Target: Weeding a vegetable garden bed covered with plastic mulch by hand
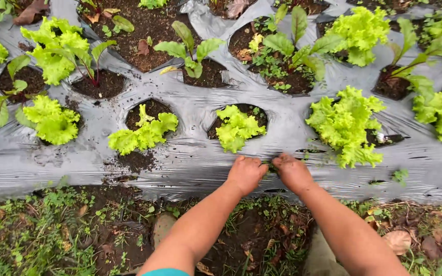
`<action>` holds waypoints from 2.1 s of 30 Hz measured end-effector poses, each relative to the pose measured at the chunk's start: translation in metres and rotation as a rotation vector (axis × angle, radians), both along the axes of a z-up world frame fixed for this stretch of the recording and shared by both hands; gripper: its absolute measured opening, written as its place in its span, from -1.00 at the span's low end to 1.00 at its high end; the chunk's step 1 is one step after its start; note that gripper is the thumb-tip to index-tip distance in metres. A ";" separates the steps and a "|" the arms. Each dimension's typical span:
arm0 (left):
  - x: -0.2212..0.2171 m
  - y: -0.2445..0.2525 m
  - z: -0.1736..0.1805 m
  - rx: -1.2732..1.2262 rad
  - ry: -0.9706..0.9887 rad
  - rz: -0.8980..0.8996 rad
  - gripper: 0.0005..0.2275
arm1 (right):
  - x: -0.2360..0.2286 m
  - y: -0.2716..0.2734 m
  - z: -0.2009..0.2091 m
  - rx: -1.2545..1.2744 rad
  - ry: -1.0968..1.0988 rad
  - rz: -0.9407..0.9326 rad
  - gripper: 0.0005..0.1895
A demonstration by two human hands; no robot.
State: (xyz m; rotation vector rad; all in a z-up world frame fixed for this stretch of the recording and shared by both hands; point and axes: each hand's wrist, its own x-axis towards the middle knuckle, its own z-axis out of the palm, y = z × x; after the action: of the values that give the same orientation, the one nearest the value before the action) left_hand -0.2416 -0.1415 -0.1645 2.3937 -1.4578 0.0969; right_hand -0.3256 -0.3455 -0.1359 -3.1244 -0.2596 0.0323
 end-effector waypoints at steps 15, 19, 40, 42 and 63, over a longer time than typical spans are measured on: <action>-0.019 -0.022 0.009 0.054 -0.077 0.119 -0.85 | -0.053 0.001 -0.020 0.496 0.180 -0.949 -0.46; -0.013 -0.017 0.019 0.065 -0.023 0.115 -0.87 | -0.031 0.037 0.000 0.633 0.077 -0.876 -0.53; 0.022 -0.017 0.067 -0.216 0.609 0.300 -0.81 | 0.004 0.027 0.055 0.797 0.172 -0.749 -0.59; 0.017 -0.008 0.053 -0.055 0.597 0.361 -0.83 | 0.003 0.052 0.105 0.606 0.191 -0.601 -0.40; 0.005 0.029 0.164 0.737 0.713 0.166 -0.72 | -0.021 0.066 0.126 0.649 1.054 -0.150 -0.55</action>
State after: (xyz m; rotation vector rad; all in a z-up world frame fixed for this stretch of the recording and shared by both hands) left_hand -0.2366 -0.1121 -0.0003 2.6095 -1.0314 -1.3153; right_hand -0.3461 -0.2799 -0.0094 -2.0985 0.0026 1.2316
